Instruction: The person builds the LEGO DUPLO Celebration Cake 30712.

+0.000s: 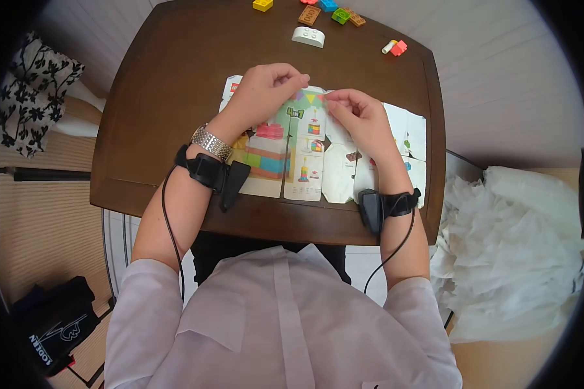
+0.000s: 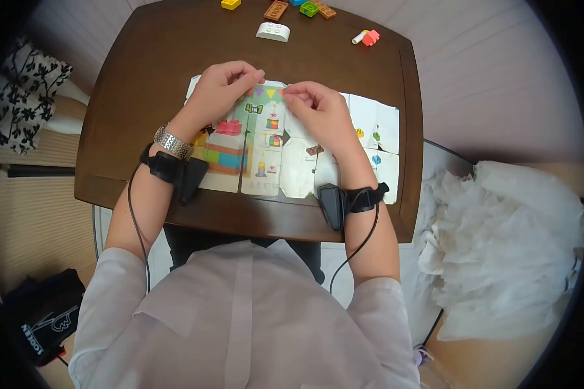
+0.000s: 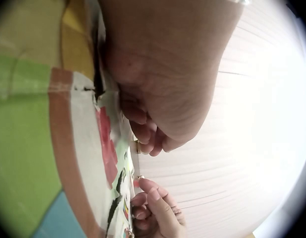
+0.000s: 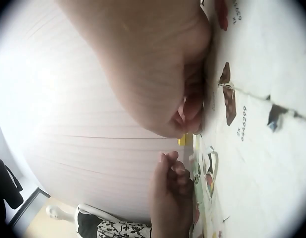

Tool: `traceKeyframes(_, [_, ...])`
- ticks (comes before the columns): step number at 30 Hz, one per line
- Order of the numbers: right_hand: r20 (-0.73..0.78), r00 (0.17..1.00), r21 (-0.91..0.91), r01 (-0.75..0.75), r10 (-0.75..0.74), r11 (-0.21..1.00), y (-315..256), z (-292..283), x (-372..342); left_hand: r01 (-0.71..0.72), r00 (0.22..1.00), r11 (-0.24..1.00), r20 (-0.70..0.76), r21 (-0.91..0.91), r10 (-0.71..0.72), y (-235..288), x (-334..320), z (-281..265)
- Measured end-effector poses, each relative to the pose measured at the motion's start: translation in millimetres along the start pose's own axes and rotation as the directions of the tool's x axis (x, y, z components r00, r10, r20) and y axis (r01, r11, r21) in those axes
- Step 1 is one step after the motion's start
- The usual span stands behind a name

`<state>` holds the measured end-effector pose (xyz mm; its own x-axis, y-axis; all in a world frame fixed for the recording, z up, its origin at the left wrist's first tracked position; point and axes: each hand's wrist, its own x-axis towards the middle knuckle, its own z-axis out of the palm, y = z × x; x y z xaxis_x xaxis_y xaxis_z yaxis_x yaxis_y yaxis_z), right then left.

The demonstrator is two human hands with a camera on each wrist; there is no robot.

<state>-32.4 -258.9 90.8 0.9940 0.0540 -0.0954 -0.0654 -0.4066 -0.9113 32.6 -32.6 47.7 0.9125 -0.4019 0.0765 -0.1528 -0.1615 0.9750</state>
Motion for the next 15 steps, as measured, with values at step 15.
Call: traceKeyframes(15, [-0.008,1.000,-0.012,-0.013,0.013,1.000,0.2,2.6,-1.2,-0.006,1.000,1.000,0.011,0.025,0.006,2.1,-3.5,-1.6])
